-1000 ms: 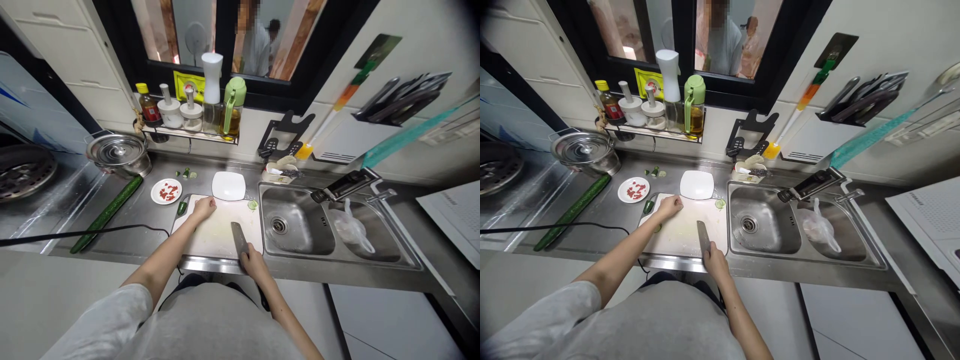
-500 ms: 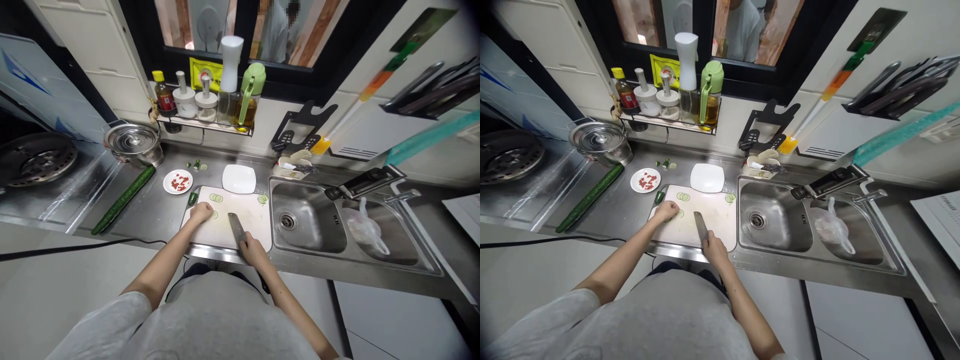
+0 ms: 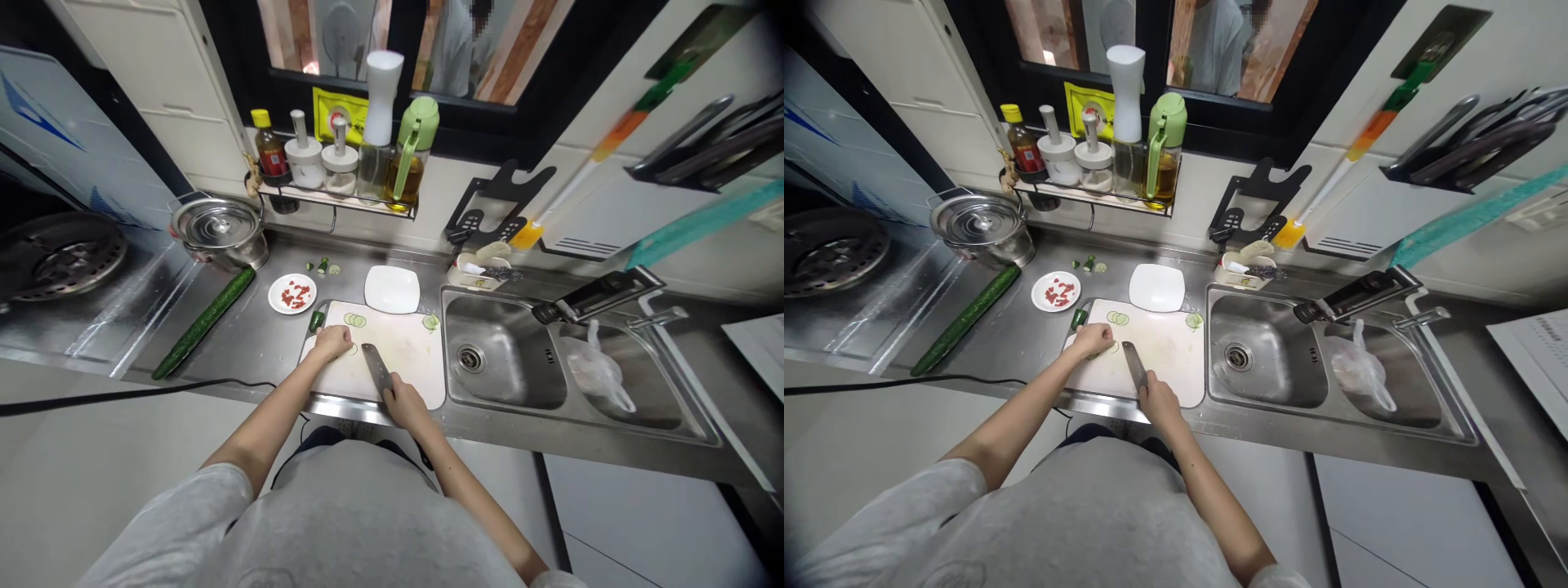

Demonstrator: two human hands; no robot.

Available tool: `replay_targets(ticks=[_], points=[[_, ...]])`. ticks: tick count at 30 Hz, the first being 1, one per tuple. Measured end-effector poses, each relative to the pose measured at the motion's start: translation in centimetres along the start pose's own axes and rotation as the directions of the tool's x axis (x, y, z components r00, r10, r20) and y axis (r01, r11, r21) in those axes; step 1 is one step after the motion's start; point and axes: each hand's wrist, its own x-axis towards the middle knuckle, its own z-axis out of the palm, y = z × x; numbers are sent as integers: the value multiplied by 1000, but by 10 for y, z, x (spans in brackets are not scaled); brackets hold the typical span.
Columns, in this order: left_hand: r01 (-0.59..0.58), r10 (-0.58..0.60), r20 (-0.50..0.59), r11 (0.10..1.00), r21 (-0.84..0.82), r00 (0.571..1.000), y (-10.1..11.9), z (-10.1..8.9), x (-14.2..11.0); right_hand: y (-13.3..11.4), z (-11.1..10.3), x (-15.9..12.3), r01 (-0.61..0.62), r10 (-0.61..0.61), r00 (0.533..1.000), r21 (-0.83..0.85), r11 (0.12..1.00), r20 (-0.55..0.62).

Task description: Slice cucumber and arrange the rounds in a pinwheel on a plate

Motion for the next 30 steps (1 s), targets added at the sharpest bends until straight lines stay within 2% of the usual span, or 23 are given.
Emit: replay_targets(ticks=[5,8,18,30], points=[[77,-70,39,978,-196,997,2,7,1,9,3,0,-36,36,999,8,999,-13],[91,-86,33,967,-237,996,6,11,-3,12,3,1,-44,44,999,3,999,-10],[68,-70,27,996,58,997,15,9,-20,4,7,5,10,-12,1000,-103,995,-13],[61,-63,46,997,48,997,14,7,-18,-14,7,3,67,-54,996,-186,980,75]])
